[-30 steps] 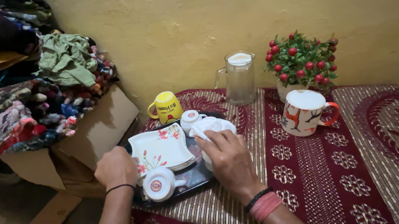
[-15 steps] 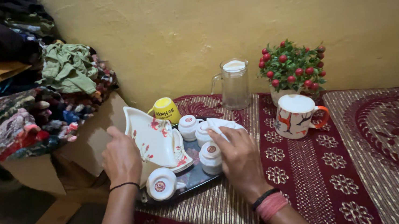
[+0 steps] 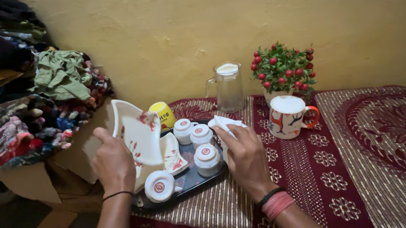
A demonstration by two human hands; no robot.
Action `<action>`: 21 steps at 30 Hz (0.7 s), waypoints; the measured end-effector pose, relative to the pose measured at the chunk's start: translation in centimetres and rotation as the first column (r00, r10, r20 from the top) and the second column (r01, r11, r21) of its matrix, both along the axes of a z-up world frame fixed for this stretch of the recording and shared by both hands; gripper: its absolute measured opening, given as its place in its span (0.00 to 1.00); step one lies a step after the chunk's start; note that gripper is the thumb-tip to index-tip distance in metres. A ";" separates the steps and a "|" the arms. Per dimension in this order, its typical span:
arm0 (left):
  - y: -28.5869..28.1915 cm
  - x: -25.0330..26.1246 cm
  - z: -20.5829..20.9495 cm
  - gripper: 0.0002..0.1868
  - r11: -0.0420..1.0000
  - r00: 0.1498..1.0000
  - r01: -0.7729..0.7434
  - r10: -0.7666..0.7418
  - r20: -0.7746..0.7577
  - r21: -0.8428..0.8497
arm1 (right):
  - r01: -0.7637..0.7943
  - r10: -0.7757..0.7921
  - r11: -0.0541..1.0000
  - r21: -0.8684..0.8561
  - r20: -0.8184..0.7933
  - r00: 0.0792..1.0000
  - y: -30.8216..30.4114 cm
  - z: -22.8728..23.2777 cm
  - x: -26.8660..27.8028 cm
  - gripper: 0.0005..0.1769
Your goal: The person wipes a yellow mug with a white cloth, rotating it to clean the exterior and interior. The person then wipes a second yellow mug and a white ceramic dish, placing each item on the table after cleaning.
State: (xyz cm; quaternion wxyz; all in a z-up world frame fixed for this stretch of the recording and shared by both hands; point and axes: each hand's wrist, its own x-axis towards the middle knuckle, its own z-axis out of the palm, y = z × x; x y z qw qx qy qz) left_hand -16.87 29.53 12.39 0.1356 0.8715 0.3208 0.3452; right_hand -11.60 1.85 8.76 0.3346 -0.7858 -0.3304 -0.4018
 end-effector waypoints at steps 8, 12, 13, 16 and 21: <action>-2.7 -1.8 2.5 0.13 0.996 0.957 0.091 -0.094 0.275 0.025 | 0.009 -0.013 0.998 0.060 0.056 0.998 -2.4 1.6 -0.6 0.29; -6.7 -0.9 2.9 0.14 0.948 0.826 0.314 -0.298 0.478 0.047 | 0.113 -0.118 0.992 0.060 0.080 0.990 -6.1 2.2 -0.7 0.31; -7.9 -0.5 2.7 0.14 0.936 0.819 0.349 -0.328 0.472 0.044 | 0.148 -0.153 0.987 0.062 0.079 0.985 -7.1 2.4 -0.8 0.31; -12.1 1.1 1.1 0.14 0.901 0.843 0.427 -0.366 0.394 -0.078 | 0.233 -0.245 0.963 0.138 0.079 0.966 -9.7 3.5 -1.2 0.29; -19.2 3.6 -3.8 0.16 0.732 0.822 0.570 -0.493 0.285 -0.375 | 0.180 -0.148 0.917 0.355 -0.115 0.982 -12.2 4.6 -2.6 0.30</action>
